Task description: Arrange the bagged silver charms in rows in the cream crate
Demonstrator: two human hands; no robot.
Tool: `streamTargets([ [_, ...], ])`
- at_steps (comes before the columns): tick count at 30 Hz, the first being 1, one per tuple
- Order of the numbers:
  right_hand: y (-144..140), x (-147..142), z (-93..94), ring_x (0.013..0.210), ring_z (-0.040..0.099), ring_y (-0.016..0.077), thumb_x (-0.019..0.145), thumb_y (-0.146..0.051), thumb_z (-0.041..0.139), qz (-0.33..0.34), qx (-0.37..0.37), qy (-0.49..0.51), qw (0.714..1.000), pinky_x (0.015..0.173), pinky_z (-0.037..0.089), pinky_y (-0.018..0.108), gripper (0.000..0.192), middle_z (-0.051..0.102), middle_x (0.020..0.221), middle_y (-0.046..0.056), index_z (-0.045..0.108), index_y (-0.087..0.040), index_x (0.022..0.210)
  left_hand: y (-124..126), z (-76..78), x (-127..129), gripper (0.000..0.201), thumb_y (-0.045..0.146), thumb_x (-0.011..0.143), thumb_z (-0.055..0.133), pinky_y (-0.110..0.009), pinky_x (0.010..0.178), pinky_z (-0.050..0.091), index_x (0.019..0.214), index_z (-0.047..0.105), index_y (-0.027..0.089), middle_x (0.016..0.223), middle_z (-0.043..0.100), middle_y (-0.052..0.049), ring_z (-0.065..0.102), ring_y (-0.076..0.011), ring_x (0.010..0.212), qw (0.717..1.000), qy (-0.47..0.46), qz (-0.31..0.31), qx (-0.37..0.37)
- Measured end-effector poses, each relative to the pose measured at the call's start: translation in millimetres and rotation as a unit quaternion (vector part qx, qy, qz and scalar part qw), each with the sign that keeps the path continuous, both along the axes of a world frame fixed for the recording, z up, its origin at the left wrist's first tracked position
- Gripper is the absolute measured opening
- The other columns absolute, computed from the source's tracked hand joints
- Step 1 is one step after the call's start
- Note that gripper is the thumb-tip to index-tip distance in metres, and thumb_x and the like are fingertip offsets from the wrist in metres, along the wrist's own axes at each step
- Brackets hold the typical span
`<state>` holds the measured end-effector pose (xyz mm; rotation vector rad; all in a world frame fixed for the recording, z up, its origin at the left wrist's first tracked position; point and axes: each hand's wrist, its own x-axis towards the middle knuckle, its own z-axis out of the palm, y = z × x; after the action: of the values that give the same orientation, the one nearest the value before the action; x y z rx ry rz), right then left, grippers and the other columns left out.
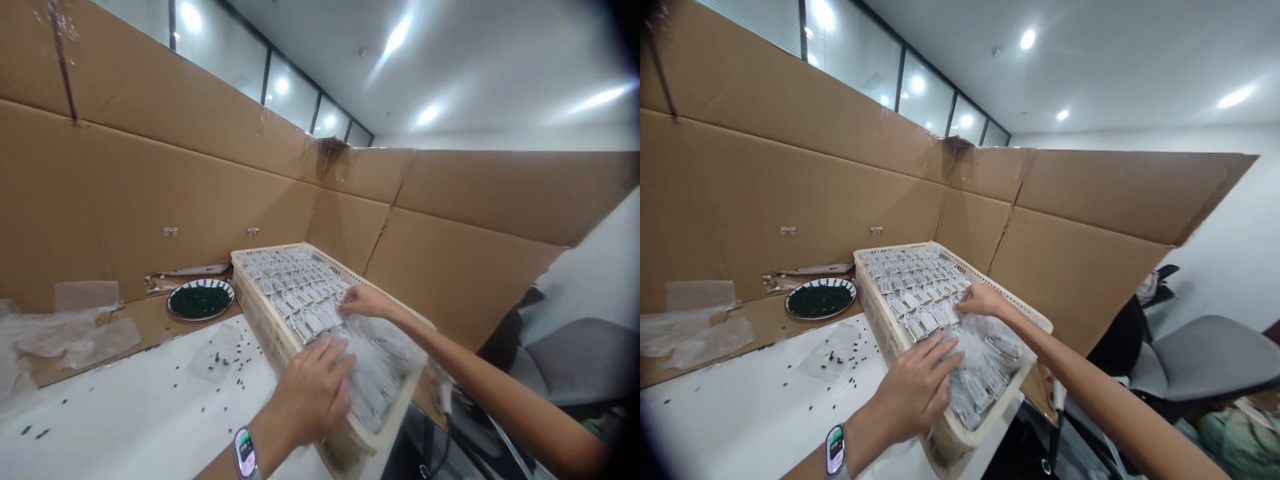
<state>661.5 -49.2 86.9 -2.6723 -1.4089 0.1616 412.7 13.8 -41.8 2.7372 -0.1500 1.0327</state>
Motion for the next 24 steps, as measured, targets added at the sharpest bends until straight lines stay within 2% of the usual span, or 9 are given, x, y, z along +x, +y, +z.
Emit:
streamTargets([
  [3, 4.9, -1.2, -5.2, 0.079, 0.065, 0.0187, 0.082, -0.043, 0.079, -0.014, -0.008, -0.021, 1.0, 0.065, 0.038, 0.026, 0.03, 0.073, 0.084, 0.005, 0.081, -0.018, 0.098, -2.1, -1.2, 0.2, 0.048, 0.036, 0.104, 0.045, -0.047, 0.121, 0.05, 0.15, 0.056, 0.028, 0.161, 0.051, 0.0, 0.043, -0.0266, 0.156, 1.0, 0.002, 0.0, -0.013],
  [8, 4.5, -9.3, -7.3, 0.082, 0.065, 0.0177, 0.082, -0.035, 0.076, -0.047, 0.016, -0.039, 0.998, 0.066, 0.038, 0.024, 0.022, 0.075, 0.088, 0.004, 0.08, -0.018, 0.097, -2.3, 4.3, -3.7, 0.068, 0.036, 0.101, 0.052, -0.046, 0.125, 0.05, 0.164, 0.035, 0.018, 0.163, 0.047, -0.01, 0.04, -0.0254, 0.159, 0.996, -0.002, 0.006, -0.085],
  [10, 0.1, -15.7, -2.3, 0.082, 0.065, 0.0174, 0.083, -0.034, 0.075, -0.063, 0.032, -0.048, 0.996, 0.066, 0.038, 0.025, 0.02, 0.075, 0.089, 0.003, 0.08, -0.019, 0.095, -0.4, 8.8, -5.9, 0.064, 0.036, 0.099, 0.056, -0.046, 0.126, 0.049, 0.158, 0.04, 0.016, 0.162, 0.047, -0.011, 0.039, -0.025, 0.159, 0.994, -0.005, -0.005, -0.111],
  [13, -15.3, -28.0, 9.4, 0.084, 0.066, 0.0171, 0.083, -0.033, 0.074, -0.054, 0.077, -0.034, 0.995, 0.069, 0.04, 0.026, 0.016, 0.076, 0.091, 0.002, 0.078, -0.02, 0.09, 2.2, 13.9, -8.0, 0.042, 0.035, 0.099, 0.057, -0.049, 0.127, 0.049, 0.136, 0.057, 0.017, 0.157, 0.052, -0.01, 0.038, -0.027, 0.158, 0.993, -0.005, -0.033, -0.111],
  [15, -31.7, -40.6, 15.3, 0.085, 0.067, 0.0172, 0.083, -0.034, 0.073, -0.02, 0.1, 0.025, 0.994, 0.072, 0.043, 0.025, 0.016, 0.076, 0.092, 0.002, 0.078, -0.019, 0.089, 2.7, 14.9, -8.5, 0.028, 0.035, 0.1, 0.055, -0.052, 0.127, 0.048, 0.12, 0.064, 0.017, 0.153, 0.054, -0.01, 0.038, -0.0291, 0.158, 0.994, -0.005, -0.04, -0.104],
  [17, -51.0, -58.1, 16.4, 0.083, 0.067, 0.0172, 0.083, -0.034, 0.073, 0.011, 0.094, 0.089, 0.992, 0.072, 0.044, 0.025, 0.018, 0.076, 0.092, 0.002, 0.078, -0.019, 0.09, 2.2, 14.3, -8.8, 0.023, 0.033, 0.101, 0.054, -0.053, 0.129, 0.046, 0.112, 0.064, 0.016, 0.151, 0.056, -0.009, 0.037, -0.0292, 0.158, 0.994, -0.01, -0.043, -0.1],
  [20, -78.8, -88.6, 10.7, 0.075, 0.064, 0.0163, 0.081, -0.036, 0.076, 0.004, 0.041, 0.095, 0.995, 0.067, 0.041, 0.026, 0.02, 0.076, 0.091, 0.003, 0.079, -0.021, 0.093, 0.9, 13.7, -9.6, 0.029, 0.03, 0.099, 0.055, -0.051, 0.131, 0.044, 0.123, 0.057, 0.014, 0.157, 0.048, -0.014, 0.032, -0.0283, 0.161, 0.993, -0.036, -0.042, -0.108],
  [22, -91.0, -103.8, 7.7, 0.075, 0.064, 0.0171, 0.085, -0.046, 0.077, 0.006, 0.009, 0.074, 0.997, 0.066, 0.039, 0.027, 0.025, 0.076, 0.091, 0.003, 0.08, -0.023, 0.093, 0.4, 14.6, -10.2, 0.045, 0.03, 0.097, 0.056, -0.051, 0.131, 0.044, 0.139, 0.048, 0.014, 0.164, 0.039, -0.015, 0.023, -0.0288, 0.165, 0.992, -0.05, -0.043, -0.108],
  [24, -94.2, -109.1, 9.1, 0.079, 0.065, 0.0186, 0.093, -0.059, 0.07, 0.021, 0.006, 0.041, 0.999, 0.067, 0.038, 0.028, 0.037, 0.075, 0.09, 0.004, 0.08, -0.024, 0.094, 0.2, 15.8, -10.2, 0.06, 0.032, 0.097, 0.057, -0.052, 0.131, 0.045, 0.153, 0.039, 0.017, 0.166, 0.036, -0.014, 0.019, -0.0293, 0.167, 0.994, -0.044, -0.046, -0.091],
])
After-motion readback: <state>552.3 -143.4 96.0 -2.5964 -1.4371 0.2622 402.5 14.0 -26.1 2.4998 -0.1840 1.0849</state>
